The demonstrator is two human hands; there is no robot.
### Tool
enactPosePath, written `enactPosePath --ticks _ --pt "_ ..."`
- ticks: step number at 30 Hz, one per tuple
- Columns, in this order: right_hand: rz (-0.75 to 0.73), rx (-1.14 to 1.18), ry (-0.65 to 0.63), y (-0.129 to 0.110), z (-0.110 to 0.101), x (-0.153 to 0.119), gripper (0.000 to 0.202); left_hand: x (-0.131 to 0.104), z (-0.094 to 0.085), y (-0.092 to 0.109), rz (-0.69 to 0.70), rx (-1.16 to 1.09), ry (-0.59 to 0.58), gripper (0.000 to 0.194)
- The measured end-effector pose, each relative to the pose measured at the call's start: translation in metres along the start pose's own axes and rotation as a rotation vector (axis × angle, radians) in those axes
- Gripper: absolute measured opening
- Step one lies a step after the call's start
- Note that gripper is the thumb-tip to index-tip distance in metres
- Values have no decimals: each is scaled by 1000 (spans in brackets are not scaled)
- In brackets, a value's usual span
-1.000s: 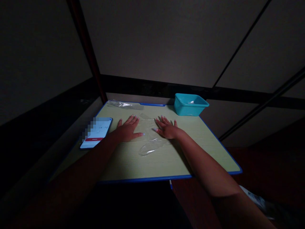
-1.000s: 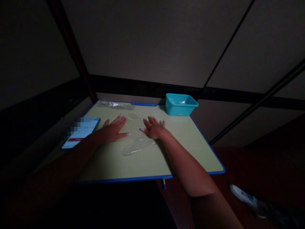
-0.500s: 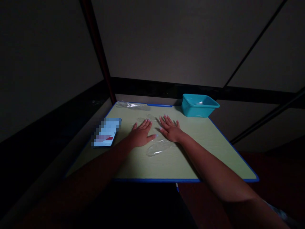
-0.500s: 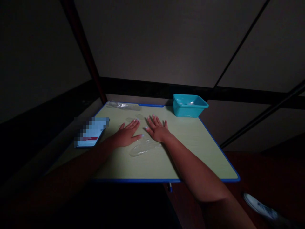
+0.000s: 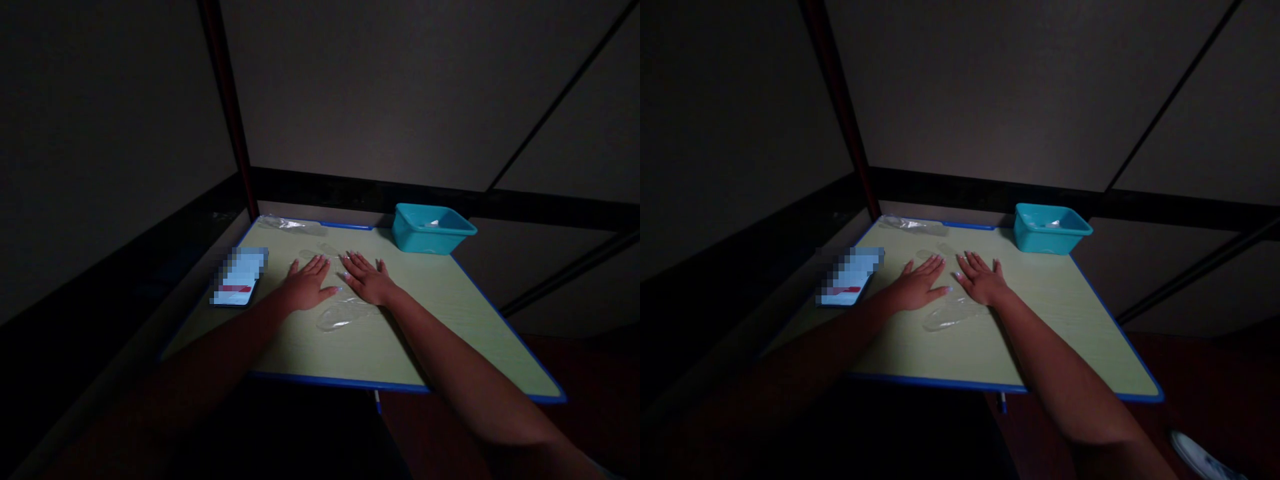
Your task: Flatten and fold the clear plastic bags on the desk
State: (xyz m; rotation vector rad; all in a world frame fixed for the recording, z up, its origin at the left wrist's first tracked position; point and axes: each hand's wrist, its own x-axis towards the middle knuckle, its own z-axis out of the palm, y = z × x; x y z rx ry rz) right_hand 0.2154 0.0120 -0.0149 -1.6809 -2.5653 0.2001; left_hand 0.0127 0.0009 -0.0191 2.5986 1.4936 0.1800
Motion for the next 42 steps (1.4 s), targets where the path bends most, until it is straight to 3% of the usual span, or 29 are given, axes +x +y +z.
enactPosePath --ticks 4,7,9,15,20,42 --pt "-11 144 162 4 -9 -1 53 2 -6 -5 -19 -87 79 61" --pt "-69 224 348 2 -24 -4 45 5 -11 -9 -48 -154 216 53" --pt "-131 288 387 -3 -34 -8 34 7 -11 -11 -46 -186 329 48" --pt "-325 431 132 -29 -47 -26 12 15 -5 -20 35 -269 539 39" --pt "-555 406 -115 -42 -43 -33 35 15 -4 -24 64 -265 561 38" --pt "-596 383 -82 -50 -37 -30 14 12 -8 -21 82 -230 527 28"
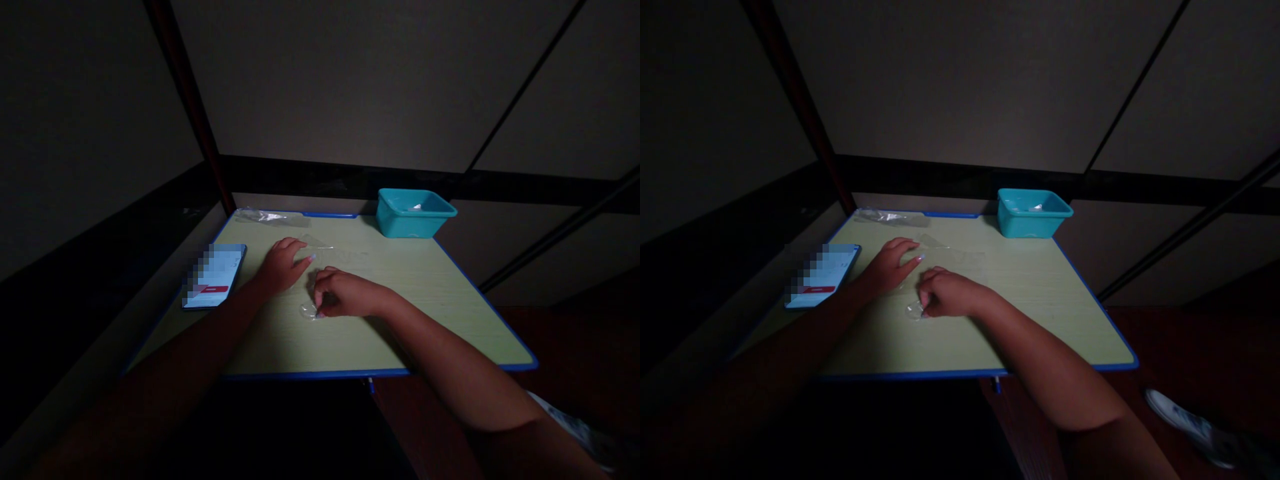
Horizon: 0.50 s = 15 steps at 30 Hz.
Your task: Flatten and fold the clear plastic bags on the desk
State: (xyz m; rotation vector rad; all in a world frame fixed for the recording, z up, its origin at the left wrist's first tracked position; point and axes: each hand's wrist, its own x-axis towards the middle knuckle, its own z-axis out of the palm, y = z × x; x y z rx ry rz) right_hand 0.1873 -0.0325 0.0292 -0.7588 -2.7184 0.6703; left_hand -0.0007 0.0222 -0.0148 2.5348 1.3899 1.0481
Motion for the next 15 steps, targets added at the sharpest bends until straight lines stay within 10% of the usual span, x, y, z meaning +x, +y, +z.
enactPosePath --ticks 15 --pt "-39 141 73 10 -4 1 11 3 -12 12 80 -190 -84 25"
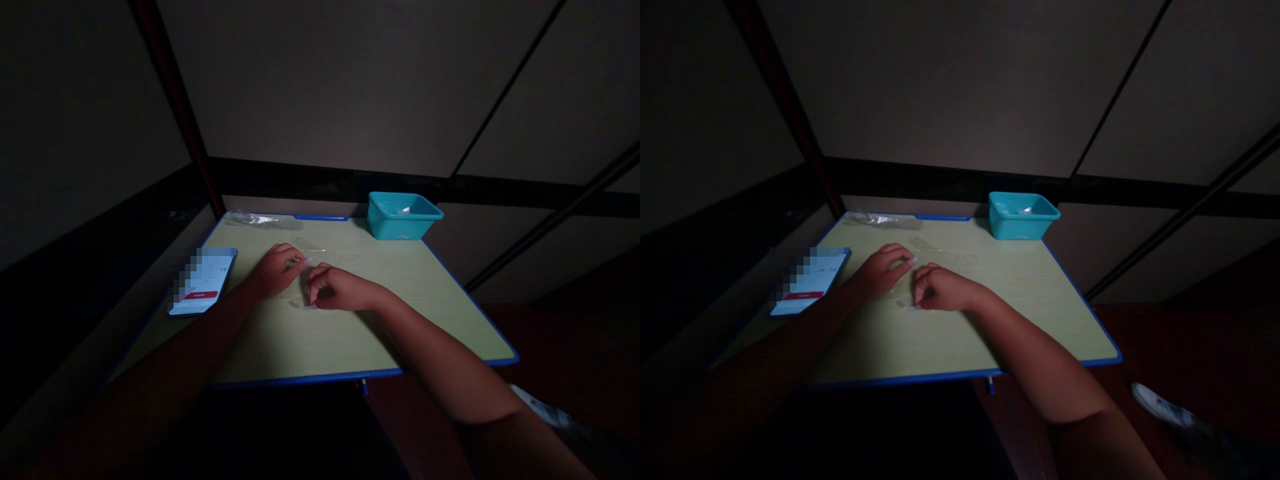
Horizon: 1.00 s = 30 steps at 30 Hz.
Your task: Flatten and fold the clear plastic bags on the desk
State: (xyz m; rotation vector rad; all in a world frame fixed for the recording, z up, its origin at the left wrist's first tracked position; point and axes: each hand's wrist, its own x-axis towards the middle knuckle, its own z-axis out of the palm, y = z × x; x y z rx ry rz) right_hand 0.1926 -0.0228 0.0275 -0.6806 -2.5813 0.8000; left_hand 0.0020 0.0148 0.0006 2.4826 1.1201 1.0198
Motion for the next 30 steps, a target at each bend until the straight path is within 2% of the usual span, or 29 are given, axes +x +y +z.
enactPosePath --ticks 4,8,11,15,19,22,30 --pt "69 195 51 7 -9 -2 2 -2 -4 8 132 -190 -159 30" --pt "200 359 58 18 -14 -5 12 -4 -5 12 149 -218 -248 29" --pt "300 489 35 28 -13 -6 18 -4 -3 12 116 -222 -276 21" --pt "336 581 46 35 -10 -5 25 -3 1 8 110 -303 -268 15" --pt "330 593 94 33 -10 -5 37 -2 3 3 35 -318 -230 16" --pt "361 518 105 30 -14 -6 44 -1 4 2 -41 -284 -204 17" --pt "423 211 -141 32 -28 -16 33 -1 8 -3 -61 -189 -122 16"
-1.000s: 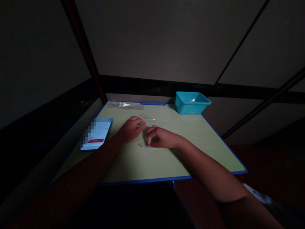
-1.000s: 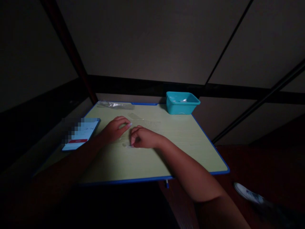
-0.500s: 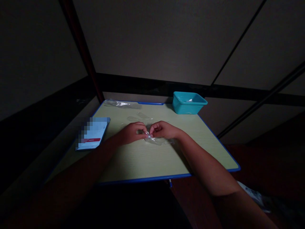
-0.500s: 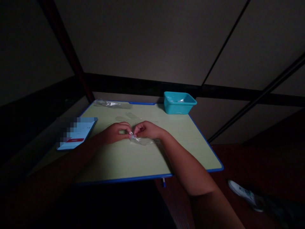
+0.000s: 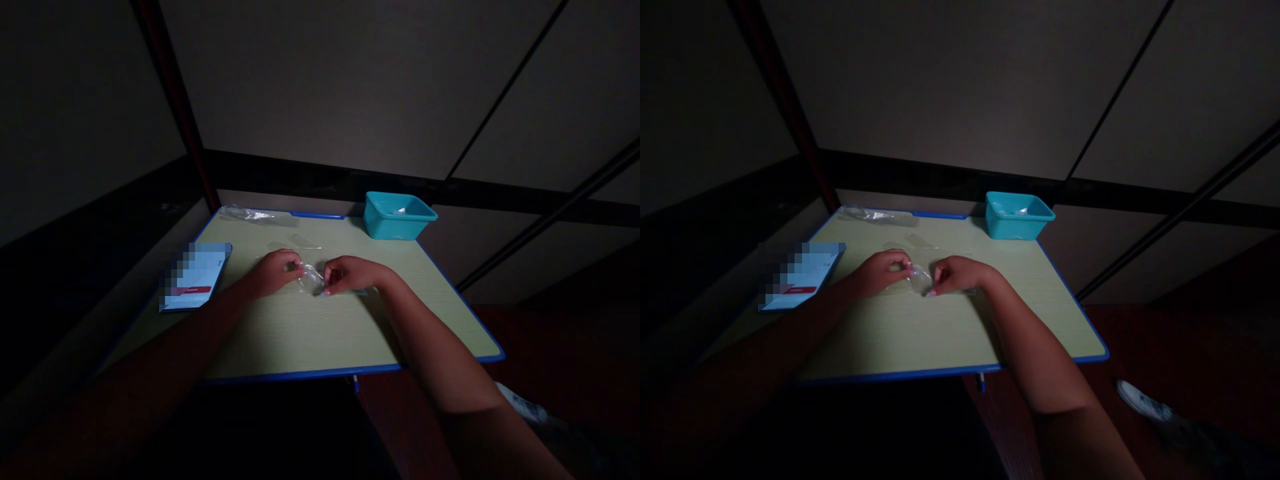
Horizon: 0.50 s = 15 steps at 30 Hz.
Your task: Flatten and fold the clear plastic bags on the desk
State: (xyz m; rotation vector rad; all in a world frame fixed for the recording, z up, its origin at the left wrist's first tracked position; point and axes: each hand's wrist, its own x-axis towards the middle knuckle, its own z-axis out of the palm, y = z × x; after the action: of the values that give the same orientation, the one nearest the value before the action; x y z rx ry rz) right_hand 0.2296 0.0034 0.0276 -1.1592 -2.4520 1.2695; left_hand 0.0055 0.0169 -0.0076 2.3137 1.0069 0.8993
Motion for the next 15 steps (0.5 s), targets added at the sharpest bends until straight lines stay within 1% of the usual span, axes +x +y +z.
enactPosePath --ticks 3,7,10,15 --pt "27 -112 -33 1 -3 -3 27 0 1 -2 -6 8 21 16" --pt "81 -267 -85 -4 -7 -7 22 0 1 -2 -13 13 36 15" --pt "99 -335 -82 -8 -9 -11 14 0 1 -2 -31 15 38 14" --pt "157 -378 -64 -12 -13 -15 7 -1 0 -2 -45 11 29 14"
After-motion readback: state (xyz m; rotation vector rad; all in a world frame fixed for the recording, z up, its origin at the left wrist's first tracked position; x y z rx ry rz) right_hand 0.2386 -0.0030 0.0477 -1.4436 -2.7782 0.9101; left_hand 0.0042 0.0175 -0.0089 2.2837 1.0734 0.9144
